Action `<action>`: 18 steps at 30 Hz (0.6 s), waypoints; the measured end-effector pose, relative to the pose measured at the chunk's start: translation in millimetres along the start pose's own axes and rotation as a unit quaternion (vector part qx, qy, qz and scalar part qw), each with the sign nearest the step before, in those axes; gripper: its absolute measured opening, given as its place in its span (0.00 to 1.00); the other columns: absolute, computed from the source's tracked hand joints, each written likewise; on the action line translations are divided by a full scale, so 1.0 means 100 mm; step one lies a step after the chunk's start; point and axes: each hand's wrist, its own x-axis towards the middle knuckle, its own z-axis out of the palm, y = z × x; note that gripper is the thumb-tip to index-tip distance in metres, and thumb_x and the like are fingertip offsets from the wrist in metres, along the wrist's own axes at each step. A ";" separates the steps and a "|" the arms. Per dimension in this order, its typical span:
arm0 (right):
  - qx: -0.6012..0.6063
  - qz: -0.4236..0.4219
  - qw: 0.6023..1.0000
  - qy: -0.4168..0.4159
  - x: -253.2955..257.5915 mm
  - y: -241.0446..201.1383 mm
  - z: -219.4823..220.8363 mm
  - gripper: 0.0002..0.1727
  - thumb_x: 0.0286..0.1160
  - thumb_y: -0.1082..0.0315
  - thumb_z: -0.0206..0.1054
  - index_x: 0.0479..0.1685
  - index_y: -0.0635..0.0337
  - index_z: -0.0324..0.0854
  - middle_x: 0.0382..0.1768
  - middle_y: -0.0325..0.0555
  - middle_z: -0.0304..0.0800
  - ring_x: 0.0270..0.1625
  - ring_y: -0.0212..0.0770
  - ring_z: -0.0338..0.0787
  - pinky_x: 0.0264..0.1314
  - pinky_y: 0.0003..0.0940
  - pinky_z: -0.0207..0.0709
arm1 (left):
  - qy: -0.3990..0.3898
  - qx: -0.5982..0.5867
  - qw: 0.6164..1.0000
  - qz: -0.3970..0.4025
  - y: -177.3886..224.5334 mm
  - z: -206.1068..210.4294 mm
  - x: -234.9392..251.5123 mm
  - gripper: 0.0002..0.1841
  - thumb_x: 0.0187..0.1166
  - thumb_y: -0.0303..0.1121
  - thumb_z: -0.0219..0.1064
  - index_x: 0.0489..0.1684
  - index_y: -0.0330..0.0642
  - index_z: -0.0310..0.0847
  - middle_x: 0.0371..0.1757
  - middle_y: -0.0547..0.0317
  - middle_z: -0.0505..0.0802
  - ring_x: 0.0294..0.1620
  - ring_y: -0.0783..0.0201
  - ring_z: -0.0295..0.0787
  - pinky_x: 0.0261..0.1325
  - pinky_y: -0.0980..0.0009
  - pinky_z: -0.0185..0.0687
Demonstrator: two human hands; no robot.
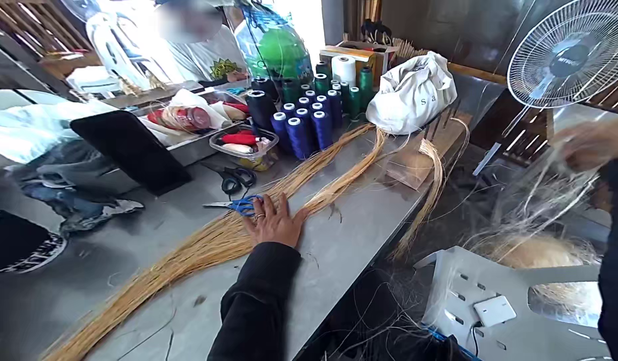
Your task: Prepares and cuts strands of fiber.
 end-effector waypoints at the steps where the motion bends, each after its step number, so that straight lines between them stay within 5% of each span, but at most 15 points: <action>1: -0.048 -0.041 0.996 -0.067 -0.20 -0.20 0.44 0.13 0.83 0.78 0.56 0.58 0.69 0.83 0.34 0.47 0.91 0.24 0.29 0.81 0.27 0.25 0.76 | 0.003 0.004 1.000 0.002 0.00 0.01 0.00 0.43 0.85 0.63 0.56 0.94 0.45 0.56 0.94 0.34 0.54 0.96 0.35 0.35 0.87 0.25 0.22; 3: -0.105 -0.111 0.956 -0.252 -0.50 -0.47 1.26 0.10 0.79 0.79 0.64 0.53 0.70 0.87 0.41 0.55 0.93 0.30 0.38 0.87 0.37 0.35 0.83 | 0.004 0.007 1.000 0.005 -0.01 0.01 0.01 0.42 0.85 0.63 0.56 0.94 0.45 0.56 0.94 0.34 0.55 0.96 0.34 0.36 0.87 0.25 0.23; 6: -0.138 -0.190 0.863 -0.448 -0.90 -0.64 2.37 0.11 0.78 0.73 0.67 0.49 0.74 0.86 0.36 0.61 0.92 0.33 0.50 0.90 0.44 0.50 0.84 | 0.005 0.011 1.000 0.009 -0.02 0.02 0.01 0.42 0.85 0.63 0.56 0.94 0.45 0.56 0.94 0.34 0.55 0.96 0.34 0.37 0.87 0.24 0.24; 9: -0.234 -0.142 0.842 -0.465 -1.14 -0.44 3.32 0.30 0.79 0.60 0.73 0.74 0.72 0.76 0.60 0.75 0.86 0.62 0.70 0.88 0.69 0.67 0.75 | 0.011 0.007 1.000 0.009 -0.02 0.04 0.00 0.43 0.85 0.64 0.56 0.93 0.44 0.57 0.94 0.34 0.55 0.96 0.34 0.37 0.87 0.25 0.24; 11: -0.358 -0.107 0.800 -0.470 -1.20 -0.29 3.71 0.46 0.80 0.47 0.70 0.94 0.58 0.55 0.82 0.74 0.67 0.82 0.73 0.69 0.82 0.72 0.60 | 0.009 0.012 1.000 0.008 -0.03 0.04 0.00 0.43 0.85 0.64 0.55 0.94 0.44 0.56 0.94 0.34 0.55 0.96 0.34 0.37 0.88 0.26 0.25; 13: -0.422 -0.075 0.775 -0.465 -1.19 -0.48 3.70 0.48 0.81 0.47 0.69 0.96 0.53 0.49 0.82 0.73 0.67 0.82 0.74 0.69 0.80 0.75 0.60 | 0.007 0.014 1.000 0.007 -0.03 0.02 0.00 0.44 0.84 0.65 0.55 0.94 0.44 0.56 0.94 0.34 0.54 0.96 0.35 0.36 0.88 0.27 0.24; 16: -0.426 -0.090 0.806 -0.400 -1.16 -1.08 3.13 0.35 0.73 0.57 0.76 0.80 0.60 0.74 0.66 0.73 0.83 0.68 0.77 0.82 0.64 0.80 0.70 | 0.006 0.015 1.000 0.008 -0.02 0.02 -0.01 0.44 0.84 0.65 0.55 0.94 0.44 0.55 0.94 0.34 0.55 0.96 0.35 0.37 0.88 0.26 0.25; 18: -0.398 -0.112 0.844 -0.343 -1.14 -1.41 2.65 0.31 0.73 0.50 0.77 0.71 0.58 0.82 0.64 0.66 0.87 0.67 0.71 0.84 0.64 0.76 0.72 | 0.008 0.016 1.000 0.011 -0.03 0.03 0.00 0.44 0.84 0.65 0.55 0.94 0.44 0.55 0.94 0.34 0.55 0.96 0.34 0.38 0.87 0.25 0.26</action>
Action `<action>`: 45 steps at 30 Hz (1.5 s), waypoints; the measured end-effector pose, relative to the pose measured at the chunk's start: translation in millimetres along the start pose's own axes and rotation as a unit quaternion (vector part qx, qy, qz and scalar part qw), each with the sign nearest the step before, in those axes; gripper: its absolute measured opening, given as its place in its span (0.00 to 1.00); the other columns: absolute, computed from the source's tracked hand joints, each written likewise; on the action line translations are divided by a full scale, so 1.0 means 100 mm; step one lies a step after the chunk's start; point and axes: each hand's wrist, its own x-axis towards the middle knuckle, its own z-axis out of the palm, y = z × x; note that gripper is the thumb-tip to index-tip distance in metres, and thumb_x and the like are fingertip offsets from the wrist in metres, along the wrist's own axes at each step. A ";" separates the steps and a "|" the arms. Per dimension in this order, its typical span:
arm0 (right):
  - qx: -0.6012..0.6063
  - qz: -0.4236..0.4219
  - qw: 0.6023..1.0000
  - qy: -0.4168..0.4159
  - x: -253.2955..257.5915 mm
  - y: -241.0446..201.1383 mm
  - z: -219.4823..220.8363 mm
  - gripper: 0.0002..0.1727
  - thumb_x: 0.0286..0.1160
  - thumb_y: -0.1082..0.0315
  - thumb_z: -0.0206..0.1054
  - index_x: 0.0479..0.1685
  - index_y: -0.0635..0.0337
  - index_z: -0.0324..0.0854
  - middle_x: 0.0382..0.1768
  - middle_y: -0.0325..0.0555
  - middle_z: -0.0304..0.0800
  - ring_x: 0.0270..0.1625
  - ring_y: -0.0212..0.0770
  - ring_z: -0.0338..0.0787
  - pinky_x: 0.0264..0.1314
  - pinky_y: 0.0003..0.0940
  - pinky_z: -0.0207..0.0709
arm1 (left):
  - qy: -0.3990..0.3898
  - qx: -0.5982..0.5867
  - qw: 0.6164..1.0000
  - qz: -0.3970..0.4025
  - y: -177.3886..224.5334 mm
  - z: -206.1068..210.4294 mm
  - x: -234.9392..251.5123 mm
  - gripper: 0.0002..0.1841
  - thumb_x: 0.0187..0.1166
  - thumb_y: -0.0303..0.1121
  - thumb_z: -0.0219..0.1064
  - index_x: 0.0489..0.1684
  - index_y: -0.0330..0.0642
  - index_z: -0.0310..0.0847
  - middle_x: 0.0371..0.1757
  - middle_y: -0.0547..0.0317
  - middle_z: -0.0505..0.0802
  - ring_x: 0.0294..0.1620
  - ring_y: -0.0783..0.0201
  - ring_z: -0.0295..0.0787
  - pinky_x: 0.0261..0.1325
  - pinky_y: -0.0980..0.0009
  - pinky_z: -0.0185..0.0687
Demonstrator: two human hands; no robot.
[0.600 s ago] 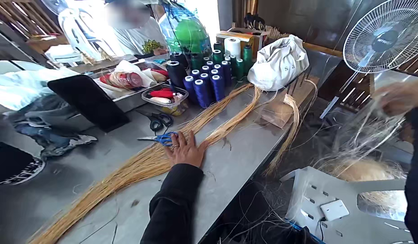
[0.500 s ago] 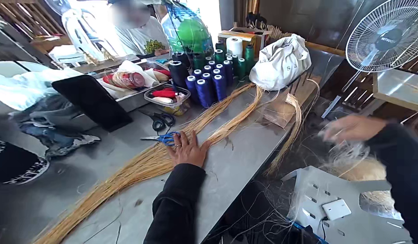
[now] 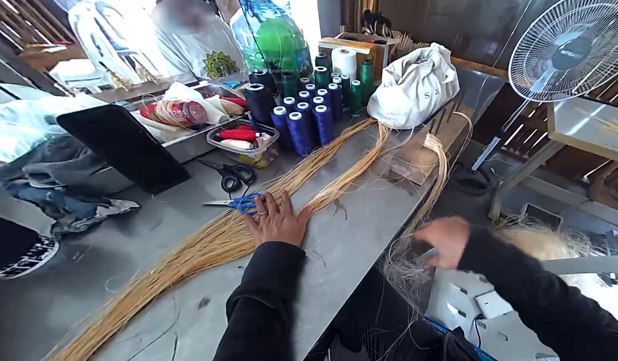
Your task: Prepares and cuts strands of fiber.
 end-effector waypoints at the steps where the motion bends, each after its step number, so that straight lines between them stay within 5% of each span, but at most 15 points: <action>1: 0.039 -0.013 0.996 0.080 -0.11 0.08 -0.14 0.28 0.72 0.46 0.76 0.62 0.59 0.88 0.54 0.62 0.92 0.60 0.65 0.89 0.62 0.72 0.75 | 0.000 -0.001 1.000 0.002 0.00 0.01 0.00 0.44 0.84 0.65 0.55 0.94 0.44 0.55 0.94 0.33 0.56 0.96 0.34 0.38 0.87 0.25 0.26; 3: 0.131 -0.043 0.944 0.301 -0.05 0.23 -0.29 0.20 0.72 0.50 0.77 0.42 0.61 0.92 0.35 0.54 0.94 0.40 0.56 0.93 0.47 0.64 0.82 | -0.002 -0.002 1.000 0.001 -0.01 0.00 0.01 0.44 0.84 0.66 0.55 0.94 0.44 0.55 0.94 0.34 0.55 0.96 0.34 0.37 0.87 0.25 0.25; 5: 0.192 -0.036 0.888 0.416 0.25 0.34 -0.51 0.21 0.75 0.55 0.76 0.54 0.64 0.89 0.44 0.58 0.94 0.41 0.58 0.93 0.48 0.65 0.83 | 0.000 -0.003 1.000 0.003 -0.01 0.01 0.00 0.44 0.84 0.65 0.56 0.94 0.44 0.56 0.94 0.33 0.55 0.96 0.34 0.38 0.86 0.24 0.26; 6: 0.224 -0.023 0.883 0.413 0.44 0.39 -0.62 0.26 0.76 0.57 0.75 0.68 0.65 0.84 0.56 0.60 0.93 0.47 0.57 0.94 0.55 0.63 0.84 | 0.000 -0.002 1.000 0.002 -0.01 0.00 0.00 0.44 0.84 0.65 0.55 0.94 0.44 0.56 0.94 0.33 0.55 0.96 0.34 0.38 0.87 0.24 0.26; 8: 0.308 -0.025 0.879 0.363 0.82 0.47 -0.78 0.33 0.80 0.61 0.72 0.84 0.60 0.70 0.71 0.57 0.84 0.34 0.46 0.93 0.38 0.48 0.89 | -0.002 0.000 1.000 -0.003 -0.01 0.00 0.01 0.45 0.83 0.67 0.55 0.94 0.46 0.56 0.94 0.34 0.55 0.96 0.35 0.37 0.87 0.25 0.26; 10: 0.381 -0.041 0.874 0.298 1.08 0.47 -0.83 0.36 0.85 0.63 0.67 0.91 0.55 0.60 0.72 0.58 0.82 0.26 0.45 0.89 0.27 0.43 0.87 | -0.006 0.001 1.000 -0.006 -0.01 0.01 0.02 0.45 0.83 0.67 0.54 0.94 0.46 0.55 0.94 0.35 0.54 0.96 0.35 0.36 0.87 0.26 0.26; 12: 0.387 -0.044 0.881 0.269 1.19 0.38 -0.78 0.33 0.89 0.62 0.63 0.91 0.57 0.60 0.69 0.60 0.83 0.27 0.48 0.90 0.28 0.44 0.87 | -0.009 0.000 1.000 -0.008 -0.01 0.01 0.01 0.45 0.83 0.66 0.55 0.95 0.46 0.55 0.94 0.35 0.54 0.96 0.35 0.36 0.87 0.26 0.26; 14: 0.327 -0.034 0.901 0.285 1.18 0.26 -0.66 0.31 0.89 0.57 0.62 0.87 0.62 0.64 0.69 0.65 0.82 0.36 0.54 0.93 0.40 0.51 0.88 | -0.009 0.000 1.000 -0.009 0.00 0.00 0.01 0.45 0.83 0.66 0.56 0.94 0.46 0.55 0.94 0.34 0.54 0.96 0.35 0.37 0.87 0.26 0.27; 18: 0.232 -0.040 0.916 0.324 0.99 0.10 -0.26 0.34 0.85 0.45 0.63 0.77 0.66 0.75 0.50 0.64 0.91 0.50 0.64 0.92 0.57 0.66 0.81 | -0.014 0.004 1.000 -0.010 0.00 -0.02 0.00 0.45 0.84 0.66 0.55 0.95 0.46 0.54 0.95 0.35 0.53 0.97 0.35 0.35 0.88 0.26 0.26; 21: 0.267 -0.033 0.911 0.312 0.84 -0.02 0.01 0.41 0.67 0.40 0.78 0.67 0.67 0.80 0.34 0.55 0.89 0.35 0.55 0.89 0.43 0.59 0.84 | -0.011 -0.004 1.000 -0.008 0.00 -0.01 0.00 0.45 0.84 0.66 0.55 0.95 0.45 0.54 0.94 0.34 0.54 0.96 0.35 0.35 0.87 0.26 0.25; 23: 0.251 0.000 0.930 0.267 0.73 -0.20 0.04 0.43 0.50 0.40 0.88 0.60 0.65 0.82 0.32 0.52 0.89 0.37 0.54 0.89 0.46 0.59 0.82 | -0.003 -0.028 1.000 0.002 -0.01 -0.04 -0.02 0.44 0.84 0.64 0.57 0.95 0.45 0.54 0.93 0.31 0.55 0.96 0.32 0.36 0.87 0.25 0.25; 28: 0.226 -0.070 0.957 0.169 0.66 -0.17 0.01 0.16 0.69 0.58 0.81 0.37 0.65 0.90 0.32 0.52 0.90 0.40 0.50 0.88 0.50 0.57 0.77 | 0.006 -0.105 0.994 0.036 -0.07 -0.10 -0.05 0.43 0.86 0.63 0.53 0.95 0.43 0.53 0.93 0.30 0.56 0.95 0.30 0.33 0.85 0.22 0.19; 33: 0.398 -0.183 0.870 0.227 0.66 0.33 -0.03 0.04 0.78 0.78 0.67 0.40 0.73 0.82 0.25 0.50 0.89 0.28 0.38 0.91 0.41 0.37 0.88 | 0.000 -0.109 0.993 0.037 -0.09 -0.09 -0.05 0.39 0.91 0.62 0.39 0.95 0.46 0.53 0.94 0.34 0.56 0.96 0.32 0.32 0.87 0.25 0.18; 39: 0.561 -0.210 0.742 0.303 0.41 1.41 -0.39 0.12 0.84 0.71 0.50 0.37 0.49 0.78 0.17 0.27 0.81 0.18 0.29 0.84 0.28 0.33 0.88 | 0.013 -0.071 0.997 0.025 -0.09 0.00 -0.01 0.37 0.92 0.60 0.41 0.94 0.45 0.57 0.94 0.36 0.56 0.96 0.33 0.34 0.87 0.25 0.20; 45: 0.601 -0.045 0.657 0.454 0.27 2.42 -0.85 0.13 0.89 0.71 0.52 0.35 0.47 0.76 0.18 0.25 0.78 0.21 0.27 0.81 0.36 0.31 0.85 | 0.013 -0.035 0.999 0.029 -0.09 0.03 0.01 0.38 0.90 0.59 0.50 0.93 0.44 0.57 0.93 0.33 0.56 0.96 0.34 0.36 0.87 0.25 0.23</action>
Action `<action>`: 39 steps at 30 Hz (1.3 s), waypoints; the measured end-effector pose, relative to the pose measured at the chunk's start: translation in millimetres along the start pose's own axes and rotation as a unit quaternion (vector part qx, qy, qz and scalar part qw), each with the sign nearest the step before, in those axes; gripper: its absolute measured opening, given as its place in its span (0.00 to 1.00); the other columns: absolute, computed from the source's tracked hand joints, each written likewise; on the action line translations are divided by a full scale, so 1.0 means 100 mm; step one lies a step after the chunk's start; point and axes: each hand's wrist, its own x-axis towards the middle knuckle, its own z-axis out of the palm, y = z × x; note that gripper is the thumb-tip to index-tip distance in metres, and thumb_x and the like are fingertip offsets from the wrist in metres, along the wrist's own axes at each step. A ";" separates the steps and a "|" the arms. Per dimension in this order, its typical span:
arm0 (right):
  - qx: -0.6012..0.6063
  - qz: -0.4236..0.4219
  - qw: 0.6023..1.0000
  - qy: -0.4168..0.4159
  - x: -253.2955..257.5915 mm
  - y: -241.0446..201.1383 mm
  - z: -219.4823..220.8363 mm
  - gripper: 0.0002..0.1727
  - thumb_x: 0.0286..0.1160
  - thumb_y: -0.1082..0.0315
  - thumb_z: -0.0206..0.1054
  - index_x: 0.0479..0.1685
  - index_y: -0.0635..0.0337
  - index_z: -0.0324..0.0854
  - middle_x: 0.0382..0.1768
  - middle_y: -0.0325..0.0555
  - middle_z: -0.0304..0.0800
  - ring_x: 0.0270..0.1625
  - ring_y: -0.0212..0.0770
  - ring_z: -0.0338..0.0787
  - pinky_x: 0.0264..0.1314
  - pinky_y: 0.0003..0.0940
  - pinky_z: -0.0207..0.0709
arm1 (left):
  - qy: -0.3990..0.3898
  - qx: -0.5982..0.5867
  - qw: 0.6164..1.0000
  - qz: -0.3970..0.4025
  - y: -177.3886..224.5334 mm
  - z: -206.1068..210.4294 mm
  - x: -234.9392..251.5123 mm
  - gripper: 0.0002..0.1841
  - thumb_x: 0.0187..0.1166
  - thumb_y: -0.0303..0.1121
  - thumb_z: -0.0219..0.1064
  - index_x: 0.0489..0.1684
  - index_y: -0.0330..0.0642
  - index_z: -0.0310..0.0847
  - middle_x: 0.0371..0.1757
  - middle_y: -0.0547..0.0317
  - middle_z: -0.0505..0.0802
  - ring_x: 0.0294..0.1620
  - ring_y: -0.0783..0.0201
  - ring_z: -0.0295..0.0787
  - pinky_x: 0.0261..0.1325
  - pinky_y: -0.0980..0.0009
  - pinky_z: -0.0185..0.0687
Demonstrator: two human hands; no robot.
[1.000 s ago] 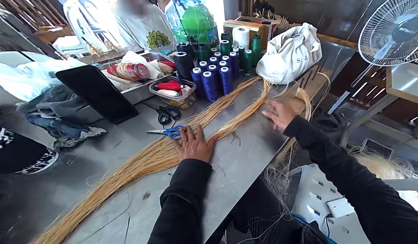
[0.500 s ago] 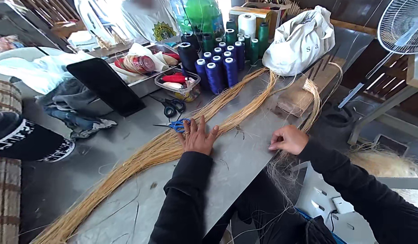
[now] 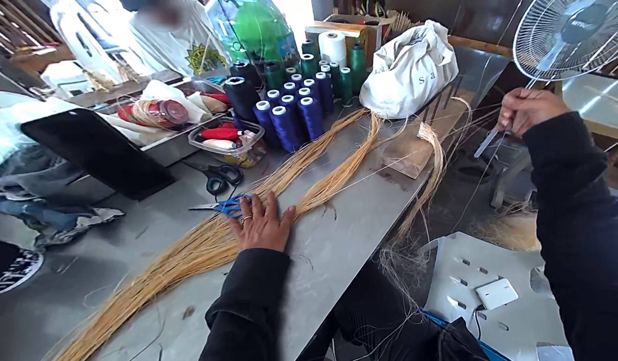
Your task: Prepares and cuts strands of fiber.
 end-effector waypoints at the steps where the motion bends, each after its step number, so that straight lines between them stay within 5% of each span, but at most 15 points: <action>1: 0.013 0.009 0.999 0.048 0.13 0.02 -0.14 0.11 0.89 0.70 0.54 0.37 0.47 0.76 0.19 0.25 0.79 0.23 0.28 0.82 0.39 0.32 0.86 | -0.001 0.002 1.000 -0.003 -0.01 0.01 0.01 0.38 0.89 0.60 0.50 0.94 0.45 0.56 0.94 0.34 0.55 0.96 0.35 0.35 0.87 0.26 0.23; 4: 0.089 0.007 0.976 0.197 0.42 0.11 -0.55 0.01 0.89 0.69 0.57 0.48 0.53 0.73 0.23 0.30 0.79 0.27 0.32 0.87 0.47 0.36 0.89 | 0.008 0.008 1.000 0.001 -0.04 0.05 0.01 0.39 0.89 0.60 0.49 0.94 0.45 0.56 0.94 0.34 0.56 0.96 0.35 0.36 0.88 0.26 0.23; 10: 0.261 -0.059 0.862 0.431 0.39 0.67 -1.16 0.15 0.96 0.65 0.46 0.67 0.67 0.62 0.40 0.50 0.82 0.39 0.39 0.92 0.49 0.35 0.91 | 0.012 0.003 1.000 0.008 -0.06 0.05 0.00 0.38 0.90 0.59 0.47 0.93 0.42 0.57 0.93 0.31 0.56 0.96 0.32 0.38 0.87 0.25 0.23; 13: 0.237 0.178 0.781 0.550 -0.06 0.09 -0.60 0.21 0.93 0.69 0.41 0.78 0.61 0.65 0.59 0.48 0.85 0.52 0.35 0.91 0.61 0.25 0.79 | 0.015 0.007 1.000 0.008 -0.08 0.07 0.00 0.39 0.89 0.61 0.46 0.93 0.41 0.57 0.93 0.32 0.57 0.95 0.32 0.39 0.87 0.25 0.23; 15: 0.229 0.140 0.797 0.540 -0.17 0.50 -0.73 0.18 0.91 0.71 0.46 0.75 0.64 0.65 0.55 0.53 0.87 0.49 0.40 0.93 0.59 0.31 0.83 | 0.011 0.012 1.000 0.003 -0.09 0.07 0.01 0.39 0.90 0.61 0.46 0.93 0.42 0.57 0.93 0.33 0.57 0.96 0.33 0.39 0.87 0.25 0.23; 16: 0.197 0.008 0.833 0.516 -0.13 1.05 -1.00 0.16 0.91 0.71 0.52 0.69 0.72 0.64 0.43 0.57 0.86 0.39 0.42 0.95 0.46 0.34 0.91 | 0.009 0.014 1.000 0.000 -0.08 0.07 0.01 0.39 0.90 0.61 0.45 0.93 0.43 0.57 0.93 0.34 0.57 0.96 0.33 0.39 0.88 0.26 0.24; 18: 0.226 -0.023 0.842 0.489 -0.02 1.39 -1.54 0.15 0.90 0.69 0.57 0.67 0.67 0.65 0.33 0.49 0.84 0.29 0.41 0.92 0.39 0.39 0.92 | 0.009 0.013 1.000 -0.001 -0.08 0.07 0.01 0.39 0.90 0.60 0.46 0.93 0.43 0.57 0.93 0.32 0.57 0.95 0.32 0.39 0.88 0.26 0.24; 22: 0.117 -0.078 0.894 0.425 -0.56 0.90 -1.86 0.24 0.92 0.74 0.43 0.79 0.79 0.46 0.50 0.68 0.82 0.47 0.47 0.95 0.52 0.36 0.91 | 0.002 0.013 1.000 -0.006 -0.08 0.05 0.00 0.39 0.90 0.60 0.46 0.93 0.43 0.57 0.93 0.33 0.56 0.96 0.32 0.38 0.88 0.26 0.23; 23: 0.128 0.079 0.811 0.566 -0.62 0.23 -1.37 0.23 0.93 0.74 0.41 0.84 0.67 0.55 0.58 0.61 0.82 0.51 0.42 0.92 0.61 0.31 0.82 | 0.000 0.011 1.000 -0.005 -0.08 0.05 -0.01 0.39 0.90 0.60 0.46 0.94 0.42 0.56 0.93 0.33 0.56 0.96 0.32 0.37 0.87 0.26 0.23; 26: 0.020 0.202 0.776 0.597 -0.92 -0.33 -0.78 0.24 0.90 0.71 0.45 0.82 0.68 0.62 0.72 0.50 0.82 0.64 0.31 0.89 0.69 0.21 0.75 | 0.003 0.014 1.000 -0.007 -0.05 0.04 -0.02 0.38 0.91 0.59 0.47 0.93 0.42 0.56 0.93 0.33 0.56 0.96 0.33 0.37 0.87 0.26 0.23; 28: 0.050 0.212 0.807 0.549 -0.81 0.01 -0.80 0.24 0.87 0.70 0.50 0.80 0.66 0.68 0.74 0.50 0.82 0.67 0.36 0.89 0.71 0.27 0.75 | 0.004 0.019 1.000 -0.014 -0.02 0.02 -0.03 0.37 0.91 0.57 0.48 0.93 0.42 0.57 0.93 0.33 0.56 0.96 0.33 0.38 0.87 0.26 0.25; 31: 0.043 0.082 0.932 0.351 -0.46 1.45 -1.02 0.22 0.91 0.66 0.54 0.74 0.75 0.67 0.55 0.61 0.86 0.46 0.40 0.93 0.49 0.32 0.88 | -0.005 0.024 0.999 -0.025 0.02 -0.01 -0.03 0.37 0.92 0.57 0.49 0.94 0.43 0.55 0.94 0.33 0.55 0.96 0.34 0.36 0.87 0.26 0.27; 34: -0.077 0.214 0.967 0.113 -0.38 1.74 -0.31 0.21 0.91 0.67 0.56 0.79 0.64 0.70 0.64 0.60 0.87 0.54 0.49 0.93 0.57 0.45 0.87 | -0.002 0.020 1.000 -0.017 0.02 -0.03 -0.03 0.37 0.91 0.57 0.50 0.92 0.40 0.58 0.93 0.31 0.57 0.95 0.32 0.37 0.87 0.25 0.27; 36: -0.253 0.268 0.925 -0.088 -0.50 1.83 0.18 0.27 0.90 0.67 0.59 0.88 0.55 0.64 0.74 0.65 0.80 0.65 0.64 0.88 0.61 0.61 0.83 | -0.001 0.019 1.000 -0.017 0.03 -0.03 -0.03 0.37 0.91 0.57 0.50 0.92 0.41 0.58 0.93 0.32 0.57 0.96 0.32 0.37 0.88 0.26 0.26; 39: -0.541 0.238 0.756 -0.280 -0.65 1.89 0.69 0.41 0.80 0.63 0.72 0.92 0.59 0.58 0.79 0.72 0.73 0.81 0.70 0.75 0.81 0.67 0.65 | 0.000 0.012 1.000 -0.012 0.05 -0.05 -0.05 0.37 0.91 0.57 0.51 0.92 0.41 0.58 0.93 0.31 0.57 0.95 0.31 0.37 0.88 0.26 0.26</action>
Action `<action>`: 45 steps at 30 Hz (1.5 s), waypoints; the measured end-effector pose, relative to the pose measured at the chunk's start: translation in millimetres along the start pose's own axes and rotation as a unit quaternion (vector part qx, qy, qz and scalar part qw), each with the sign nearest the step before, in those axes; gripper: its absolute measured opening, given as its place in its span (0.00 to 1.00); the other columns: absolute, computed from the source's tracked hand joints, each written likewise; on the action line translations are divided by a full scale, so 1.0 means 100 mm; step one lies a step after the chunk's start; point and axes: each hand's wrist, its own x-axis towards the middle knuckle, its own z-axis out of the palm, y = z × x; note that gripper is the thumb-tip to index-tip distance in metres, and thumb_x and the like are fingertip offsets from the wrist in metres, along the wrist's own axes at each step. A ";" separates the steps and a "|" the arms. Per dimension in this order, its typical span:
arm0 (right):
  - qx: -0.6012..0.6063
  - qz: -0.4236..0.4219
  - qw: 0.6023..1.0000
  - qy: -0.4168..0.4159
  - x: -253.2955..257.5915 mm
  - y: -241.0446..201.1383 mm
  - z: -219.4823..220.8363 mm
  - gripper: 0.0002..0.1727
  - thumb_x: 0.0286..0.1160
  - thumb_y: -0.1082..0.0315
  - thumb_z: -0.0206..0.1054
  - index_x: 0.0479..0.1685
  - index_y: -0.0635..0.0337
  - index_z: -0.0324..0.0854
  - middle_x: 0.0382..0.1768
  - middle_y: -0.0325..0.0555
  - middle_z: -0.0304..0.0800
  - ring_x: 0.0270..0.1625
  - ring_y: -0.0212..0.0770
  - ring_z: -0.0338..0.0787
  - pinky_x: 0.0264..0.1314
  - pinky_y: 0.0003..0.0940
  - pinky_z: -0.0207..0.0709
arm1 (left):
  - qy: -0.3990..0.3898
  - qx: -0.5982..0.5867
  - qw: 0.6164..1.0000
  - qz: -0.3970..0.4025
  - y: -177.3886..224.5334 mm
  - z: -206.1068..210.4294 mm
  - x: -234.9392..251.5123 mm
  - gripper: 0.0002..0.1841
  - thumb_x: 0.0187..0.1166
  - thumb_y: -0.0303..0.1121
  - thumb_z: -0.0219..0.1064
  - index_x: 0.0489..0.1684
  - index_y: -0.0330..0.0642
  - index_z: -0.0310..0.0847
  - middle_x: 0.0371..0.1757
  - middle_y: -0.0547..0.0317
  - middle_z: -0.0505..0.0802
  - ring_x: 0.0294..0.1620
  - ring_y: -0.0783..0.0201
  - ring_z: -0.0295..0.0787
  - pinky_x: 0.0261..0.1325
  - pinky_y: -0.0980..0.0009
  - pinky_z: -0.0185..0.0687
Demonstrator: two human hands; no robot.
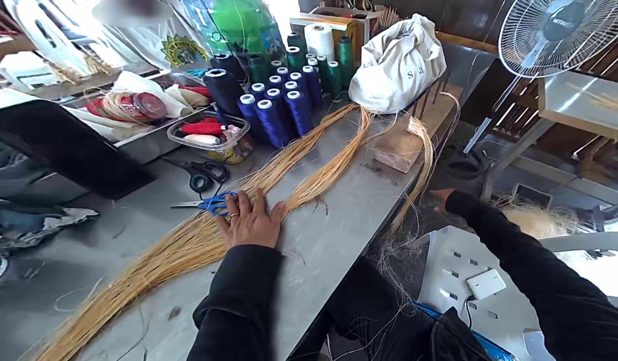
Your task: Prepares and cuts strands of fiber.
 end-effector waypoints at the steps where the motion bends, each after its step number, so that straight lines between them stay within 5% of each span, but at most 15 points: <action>1: -0.058 0.018 0.998 -0.009 -0.12 -0.16 0.00 0.40 0.81 0.58 0.71 0.91 0.60 0.60 0.81 0.71 0.72 0.84 0.70 0.70 0.85 0.68 0.59 | 0.000 -0.003 1.000 -0.001 0.00 0.00 0.00 0.37 0.91 0.57 0.51 0.92 0.41 0.58 0.93 0.31 0.57 0.96 0.32 0.37 0.88 0.26 0.26; 4: -0.046 0.038 0.994 0.096 -0.89 -0.68 -0.13 0.26 0.85 0.50 0.65 0.66 0.63 0.85 0.65 0.68 0.87 0.72 0.70 0.83 0.70 0.73 0.70 | -0.004 -0.006 1.000 -0.011 0.02 -0.01 -0.01 0.37 0.91 0.57 0.51 0.92 0.41 0.58 0.93 0.32 0.56 0.96 0.33 0.36 0.88 0.27 0.25; 7: 0.113 -0.145 0.940 0.286 -1.40 -1.01 -0.12 0.16 0.75 0.57 0.77 0.40 0.66 0.91 0.41 0.61 0.93 0.46 0.61 0.92 0.52 0.64 0.82 | -0.001 -0.005 1.000 -0.011 0.01 0.01 0.01 0.37 0.90 0.58 0.52 0.92 0.41 0.58 0.93 0.33 0.56 0.96 0.32 0.37 0.88 0.26 0.25; 9: 0.154 -0.265 0.896 0.322 -1.37 -1.20 -0.10 0.20 0.58 0.60 0.87 0.43 0.65 0.91 0.44 0.59 0.91 0.45 0.56 0.90 0.49 0.58 0.84 | -0.002 -0.001 1.000 -0.006 0.01 0.01 0.02 0.38 0.90 0.58 0.51 0.92 0.41 0.58 0.93 0.32 0.57 0.96 0.32 0.37 0.87 0.25 0.26; 12: 0.104 -0.254 0.923 0.270 -1.16 -1.52 -0.20 0.38 0.42 0.51 0.94 0.54 0.64 0.88 0.53 0.62 0.87 0.56 0.60 0.87 0.59 0.61 0.81 | -0.006 0.000 1.000 -0.013 0.02 0.00 0.02 0.38 0.90 0.59 0.51 0.92 0.42 0.58 0.93 0.33 0.56 0.96 0.34 0.37 0.88 0.27 0.26; 17: 0.067 -0.302 0.935 0.175 -1.12 -1.75 -0.30 0.14 0.62 0.66 0.85 0.30 0.69 0.89 0.41 0.60 0.89 0.47 0.57 0.88 0.56 0.58 0.79 | -0.015 0.004 1.000 -0.020 0.02 -0.01 0.02 0.38 0.89 0.60 0.52 0.93 0.44 0.58 0.94 0.35 0.56 0.96 0.36 0.37 0.89 0.28 0.26; 21: 0.201 -0.302 0.927 0.091 -1.38 -1.65 -0.29 0.07 0.80 0.74 0.68 0.42 0.73 0.80 0.25 0.50 0.87 0.26 0.39 0.88 0.37 0.34 0.85 | -0.023 -0.001 0.999 -0.028 0.04 -0.05 0.01 0.39 0.89 0.60 0.52 0.93 0.44 0.58 0.94 0.35 0.55 0.97 0.36 0.35 0.88 0.28 0.24; 23: 0.249 -0.278 0.927 0.046 -1.41 -1.45 -0.29 0.05 0.83 0.74 0.64 0.43 0.70 0.77 0.18 0.40 0.79 0.15 0.28 0.76 0.20 0.22 0.71 | -0.033 -0.006 0.999 -0.033 0.06 -0.06 0.00 0.39 0.89 0.60 0.52 0.93 0.45 0.57 0.95 0.37 0.54 0.97 0.36 0.34 0.89 0.28 0.23; 30: 0.130 -0.214 0.964 0.091 -1.17 -0.35 -0.37 0.04 0.77 0.75 0.70 0.36 0.69 0.87 0.19 0.42 0.86 0.17 0.30 0.81 0.22 0.25 0.75 | -0.060 0.005 0.997 -0.046 0.07 -0.07 0.04 0.41 0.88 0.65 0.49 0.96 0.49 0.52 0.96 0.42 0.51 0.98 0.40 0.31 0.90 0.31 0.21; 31: 0.043 -0.147 0.984 0.087 -1.20 -0.29 -0.41 0.07 0.79 0.71 0.72 0.39 0.67 0.89 0.27 0.51 0.91 0.27 0.43 0.89 0.34 0.38 0.84 | -0.064 0.008 0.997 -0.047 0.08 -0.07 0.05 0.41 0.88 0.65 0.48 0.96 0.50 0.52 0.97 0.43 0.50 0.98 0.41 0.30 0.91 0.32 0.21; 33: -0.079 -0.073 0.987 0.121 -1.35 -0.39 -0.51 0.16 0.79 0.63 0.73 0.52 0.69 0.91 0.52 0.75 0.90 0.61 0.74 0.87 0.66 0.74 0.72 | -0.064 0.012 0.997 -0.050 0.09 -0.08 0.06 0.41 0.88 0.65 0.47 0.96 0.50 0.52 0.97 0.43 0.50 0.98 0.42 0.30 0.90 0.32 0.21; 35: -0.072 -0.232 0.931 0.272 -1.67 -0.71 -0.59 0.18 0.81 0.61 0.71 0.53 0.70 0.90 0.51 0.79 0.89 0.59 0.81 0.86 0.61 0.81 0.71 | -0.064 0.017 0.996 -0.053 0.10 -0.07 0.07 0.41 0.88 0.65 0.46 0.96 0.51 0.51 0.97 0.44 0.49 0.98 0.42 0.31 0.90 0.31 0.22; 37: 0.005 -0.452 0.815 0.362 -1.86 -1.33 -0.65 0.19 0.79 0.57 0.64 0.47 0.64 0.93 0.42 0.58 0.94 0.43 0.54 0.93 0.48 0.55 0.86 | -0.067 0.019 0.996 -0.054 0.10 -0.06 0.06 0.41 0.88 0.65 0.45 0.96 0.52 0.50 0.97 0.44 0.49 0.98 0.42 0.29 0.90 0.31 0.21; 39: 0.048 -0.580 0.755 0.301 -1.95 -2.12 -0.73 0.12 0.76 0.63 0.68 0.44 0.63 0.92 0.40 0.48 0.95 0.41 0.40 0.94 0.49 0.43 0.90 | -0.059 0.017 0.997 -0.045 0.11 -0.07 0.05 0.40 0.89 0.64 0.46 0.96 0.52 0.51 0.97 0.45 0.48 0.98 0.42 0.26 0.90 0.31 0.20; 45: -0.041 -0.542 0.825 0.157 -1.46 -4.14 -0.62 0.09 0.72 0.75 0.70 0.46 0.66 0.92 0.44 0.61 0.94 0.53 0.61 0.92 0.63 0.65 0.79 | -0.074 -0.010 0.997 -0.002 0.16 -0.11 -0.04 0.33 0.92 0.57 0.47 0.94 0.54 0.58 0.96 0.49 0.56 0.98 0.45 0.38 0.89 0.27 0.19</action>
